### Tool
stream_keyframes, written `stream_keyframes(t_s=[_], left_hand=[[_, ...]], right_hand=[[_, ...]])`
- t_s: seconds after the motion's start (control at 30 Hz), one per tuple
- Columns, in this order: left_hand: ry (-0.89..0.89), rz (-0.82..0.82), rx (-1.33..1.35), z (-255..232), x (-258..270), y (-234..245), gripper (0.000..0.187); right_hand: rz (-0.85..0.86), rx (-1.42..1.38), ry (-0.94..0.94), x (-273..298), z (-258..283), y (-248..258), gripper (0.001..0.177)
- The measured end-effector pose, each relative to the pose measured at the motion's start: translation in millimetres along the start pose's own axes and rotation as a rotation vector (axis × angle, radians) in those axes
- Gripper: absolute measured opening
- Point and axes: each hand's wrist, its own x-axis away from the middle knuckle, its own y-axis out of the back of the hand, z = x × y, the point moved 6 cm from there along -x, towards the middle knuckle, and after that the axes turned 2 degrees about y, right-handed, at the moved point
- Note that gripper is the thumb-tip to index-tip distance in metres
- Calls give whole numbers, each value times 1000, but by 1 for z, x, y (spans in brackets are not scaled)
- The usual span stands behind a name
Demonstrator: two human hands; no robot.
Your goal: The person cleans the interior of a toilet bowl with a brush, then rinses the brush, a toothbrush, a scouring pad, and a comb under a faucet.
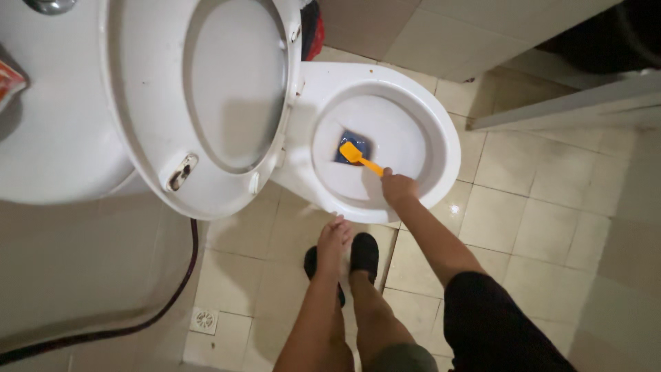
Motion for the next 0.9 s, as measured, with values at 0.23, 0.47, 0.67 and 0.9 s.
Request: stream_keyframes(t_s=[0.23,0.47,0.67,0.9], left_hand=[[76,-12,-33,-15,16,-22,46],[4,-9,24,-35,1,-55,44],[-55,-14,47,-35,-30,-53,41],[-34,14,112,-25,-12,-62,41]], right_hand=[[3,273,252,-24,-15,-6,49],[-5,368,299,-42,-4,12,47],[-55,266,279,-95,25,-10,40],[59,139,178,-81,-13,11,33]])
